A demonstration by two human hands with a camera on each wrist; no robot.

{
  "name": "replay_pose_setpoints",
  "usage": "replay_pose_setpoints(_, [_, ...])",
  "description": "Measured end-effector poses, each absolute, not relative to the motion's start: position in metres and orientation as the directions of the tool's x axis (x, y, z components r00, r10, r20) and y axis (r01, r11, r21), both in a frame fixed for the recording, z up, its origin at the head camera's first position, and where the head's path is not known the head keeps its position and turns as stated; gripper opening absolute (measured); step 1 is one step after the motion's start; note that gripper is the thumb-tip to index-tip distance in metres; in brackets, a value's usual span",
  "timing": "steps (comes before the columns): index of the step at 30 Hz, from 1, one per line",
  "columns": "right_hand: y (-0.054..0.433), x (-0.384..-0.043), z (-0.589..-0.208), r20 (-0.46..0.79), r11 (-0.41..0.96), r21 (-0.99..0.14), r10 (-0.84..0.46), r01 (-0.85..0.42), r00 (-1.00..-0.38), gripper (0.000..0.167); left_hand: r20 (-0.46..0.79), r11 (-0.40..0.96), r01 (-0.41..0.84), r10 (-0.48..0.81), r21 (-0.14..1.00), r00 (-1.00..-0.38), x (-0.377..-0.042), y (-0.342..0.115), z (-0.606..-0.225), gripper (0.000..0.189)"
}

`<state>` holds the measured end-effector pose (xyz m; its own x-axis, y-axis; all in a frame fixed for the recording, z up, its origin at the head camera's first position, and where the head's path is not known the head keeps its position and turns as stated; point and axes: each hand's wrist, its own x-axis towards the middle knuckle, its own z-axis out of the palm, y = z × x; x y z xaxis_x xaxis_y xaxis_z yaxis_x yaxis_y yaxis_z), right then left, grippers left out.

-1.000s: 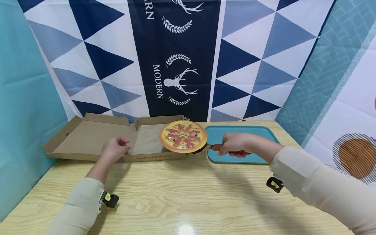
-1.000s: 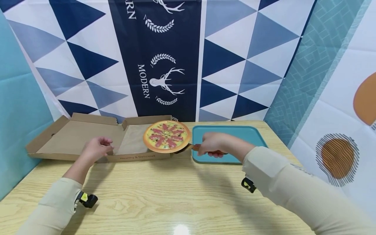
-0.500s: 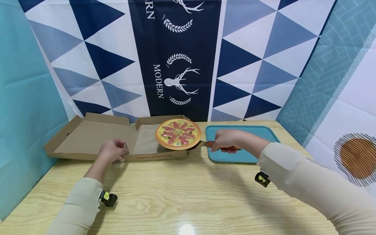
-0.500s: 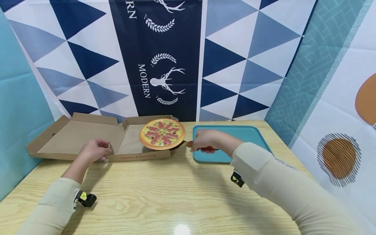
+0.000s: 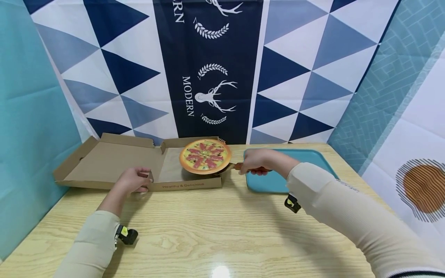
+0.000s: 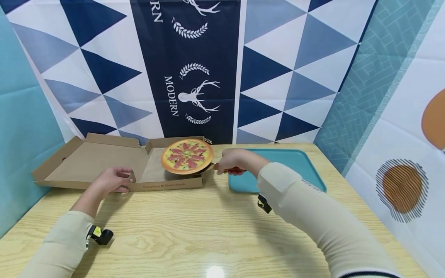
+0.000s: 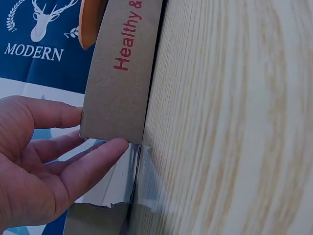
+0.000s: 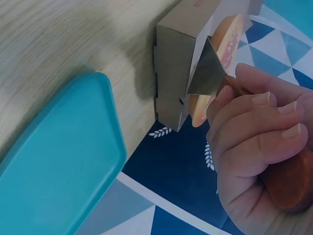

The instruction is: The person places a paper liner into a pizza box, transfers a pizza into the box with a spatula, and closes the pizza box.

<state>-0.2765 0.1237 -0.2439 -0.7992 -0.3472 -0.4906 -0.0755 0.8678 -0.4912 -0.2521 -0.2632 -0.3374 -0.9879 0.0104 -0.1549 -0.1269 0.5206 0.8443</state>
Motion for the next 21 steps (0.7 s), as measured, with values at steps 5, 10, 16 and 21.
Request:
replay_pose_setpoints(5, [0.114,-0.285,-0.246,-0.497,0.871,-0.486,-0.346,-0.075,-0.796,0.035,-0.155,0.501,-0.125,0.019,0.856,-0.988,-0.253,-0.264,-0.339,0.054])
replay_pose_setpoints(10, [0.104,-0.292,-0.249,-0.503,0.881,-0.466,-0.342,-0.083,-0.794,0.037,-0.157,0.505,-0.127,0.018,0.854,-0.987,-0.255,-0.265,-0.339,0.053])
replay_pose_setpoints(16, [0.093,-0.3,-0.25,-0.506,0.887,-0.455,-0.334,-0.083,-0.795,0.036,-0.155,0.508,-0.127,0.015,0.852,-0.988,-0.256,-0.264,-0.34,0.052])
replay_pose_setpoints(21, [0.083,-0.303,-0.251,-0.517,0.886,-0.457,-0.331,-0.072,-0.79,0.035,-0.156,0.509,-0.132,0.006,0.851,-0.988,-0.256,-0.264,-0.341,0.052])
